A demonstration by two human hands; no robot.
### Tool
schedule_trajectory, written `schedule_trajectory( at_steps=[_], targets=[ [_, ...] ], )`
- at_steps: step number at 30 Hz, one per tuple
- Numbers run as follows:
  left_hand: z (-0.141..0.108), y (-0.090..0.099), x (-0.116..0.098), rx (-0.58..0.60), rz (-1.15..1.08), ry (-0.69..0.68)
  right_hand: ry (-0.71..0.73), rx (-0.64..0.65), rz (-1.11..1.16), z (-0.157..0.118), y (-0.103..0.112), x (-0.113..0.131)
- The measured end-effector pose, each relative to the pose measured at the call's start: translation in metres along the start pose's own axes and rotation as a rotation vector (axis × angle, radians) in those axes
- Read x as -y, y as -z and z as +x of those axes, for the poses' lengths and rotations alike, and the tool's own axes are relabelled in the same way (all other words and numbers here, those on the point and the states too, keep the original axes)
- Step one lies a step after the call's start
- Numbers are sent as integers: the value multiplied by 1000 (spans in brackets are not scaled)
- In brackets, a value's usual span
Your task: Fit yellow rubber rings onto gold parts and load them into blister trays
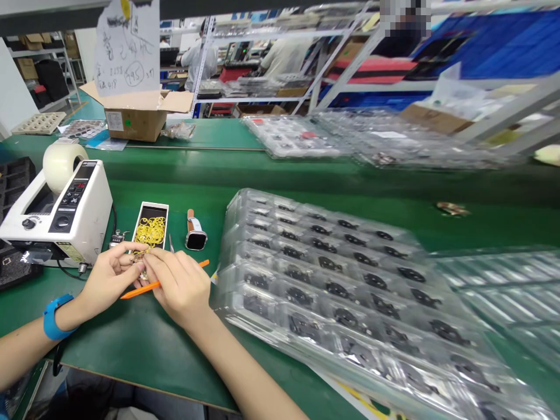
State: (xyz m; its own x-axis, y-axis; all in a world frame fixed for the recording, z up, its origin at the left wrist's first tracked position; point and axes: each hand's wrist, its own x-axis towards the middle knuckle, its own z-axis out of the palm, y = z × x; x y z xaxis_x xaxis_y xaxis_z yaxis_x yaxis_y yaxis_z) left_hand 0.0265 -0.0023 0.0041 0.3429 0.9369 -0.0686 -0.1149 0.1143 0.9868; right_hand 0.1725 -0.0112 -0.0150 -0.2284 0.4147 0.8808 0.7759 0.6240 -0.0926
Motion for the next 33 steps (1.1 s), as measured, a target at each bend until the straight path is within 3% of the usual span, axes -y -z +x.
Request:
schedule_trajectory(
  at_steps=[8,15,20,25,29,33],
  targets=[
    [-4,1,4,-7,144,-83,78,-17,68,0,-1,-6],
    [-4,3,10,-32,273,-142,202,-13,-16,-2,-1,-10],
    [-4,4,14,-42,371,-230,207,0,-16,-1,0,-9],
    [-6,2,13,-42,394,-226,107,-17,-23,-3,-3,-3],
    [-3,1,9,-47,283,-129,-6,-1,84,-2,-3,1],
    [5,4,5,-75,104,-4,-339,18,376,3,4,0]
  ],
)
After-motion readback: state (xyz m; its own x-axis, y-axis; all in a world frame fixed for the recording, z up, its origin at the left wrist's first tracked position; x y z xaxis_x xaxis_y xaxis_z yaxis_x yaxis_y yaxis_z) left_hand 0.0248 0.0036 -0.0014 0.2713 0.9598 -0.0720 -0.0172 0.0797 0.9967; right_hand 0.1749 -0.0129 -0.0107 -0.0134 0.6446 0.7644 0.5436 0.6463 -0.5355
